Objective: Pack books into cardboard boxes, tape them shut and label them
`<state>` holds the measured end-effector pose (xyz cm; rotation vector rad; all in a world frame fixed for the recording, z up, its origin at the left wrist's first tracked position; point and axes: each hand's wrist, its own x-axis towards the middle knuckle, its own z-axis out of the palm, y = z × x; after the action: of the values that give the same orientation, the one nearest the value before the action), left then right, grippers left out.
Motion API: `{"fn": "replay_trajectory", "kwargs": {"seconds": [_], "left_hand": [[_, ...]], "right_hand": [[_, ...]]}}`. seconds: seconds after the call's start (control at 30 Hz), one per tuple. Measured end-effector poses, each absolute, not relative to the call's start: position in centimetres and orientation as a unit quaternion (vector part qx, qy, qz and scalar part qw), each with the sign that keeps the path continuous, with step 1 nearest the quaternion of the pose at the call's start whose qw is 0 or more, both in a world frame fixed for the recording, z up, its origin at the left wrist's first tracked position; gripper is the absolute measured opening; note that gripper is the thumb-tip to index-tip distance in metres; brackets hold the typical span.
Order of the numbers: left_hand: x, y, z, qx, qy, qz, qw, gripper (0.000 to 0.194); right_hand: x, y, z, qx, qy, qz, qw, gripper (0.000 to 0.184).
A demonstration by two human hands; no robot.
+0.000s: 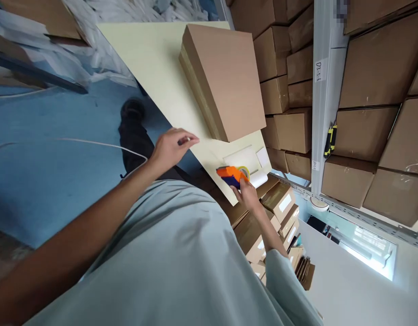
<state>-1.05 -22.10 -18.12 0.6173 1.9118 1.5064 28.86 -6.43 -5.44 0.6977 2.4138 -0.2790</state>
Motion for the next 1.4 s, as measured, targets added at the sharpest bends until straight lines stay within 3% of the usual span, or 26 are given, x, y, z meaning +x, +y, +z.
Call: {"fn": "replay_trajectory", "kwargs": {"seconds": [0.2, 0.33, 0.6, 1.0, 1.13, 1.23, 1.4], "left_hand": [[-4.6, -17.3, -20.9, 0.236, 0.698, 0.603, 0.306, 0.015], [-4.4, -16.6, -22.1, 0.228, 0.699, 0.610, 0.295, 0.011], [-3.2, -14.8, -21.8, 0.218, 0.735, 0.606, 0.210, 0.012], [-1.2, -12.4, -21.8, 0.167, 0.750, 0.610, 0.197, 0.011], [-0.7, -12.1, -22.4, 0.061, 0.730, 0.655, 0.183, 0.054], [0.7, -11.7, -21.9, -0.004, 0.703, 0.684, 0.195, 0.069], [5.9, -8.7, -18.0, -0.018, 0.664, 0.676, 0.319, 0.106]], "right_hand": [[25.4, -6.7, -11.6, 0.327, 0.911, -0.068, 0.242, 0.049], [25.0, -8.2, -13.9, 0.357, 0.904, -0.061, 0.229, 0.048], [24.1, -10.2, -15.6, 0.392, 0.899, -0.014, 0.194, 0.030], [24.4, -11.0, -17.9, 0.427, 0.897, -0.014, 0.117, 0.032], [24.3, -11.4, -18.2, 0.452, 0.883, -0.024, 0.127, 0.030], [24.2, -11.7, -18.2, 0.469, 0.873, -0.031, 0.133, 0.028], [23.9, -12.1, -17.5, 0.461, 0.874, -0.033, 0.149, 0.025]]}}
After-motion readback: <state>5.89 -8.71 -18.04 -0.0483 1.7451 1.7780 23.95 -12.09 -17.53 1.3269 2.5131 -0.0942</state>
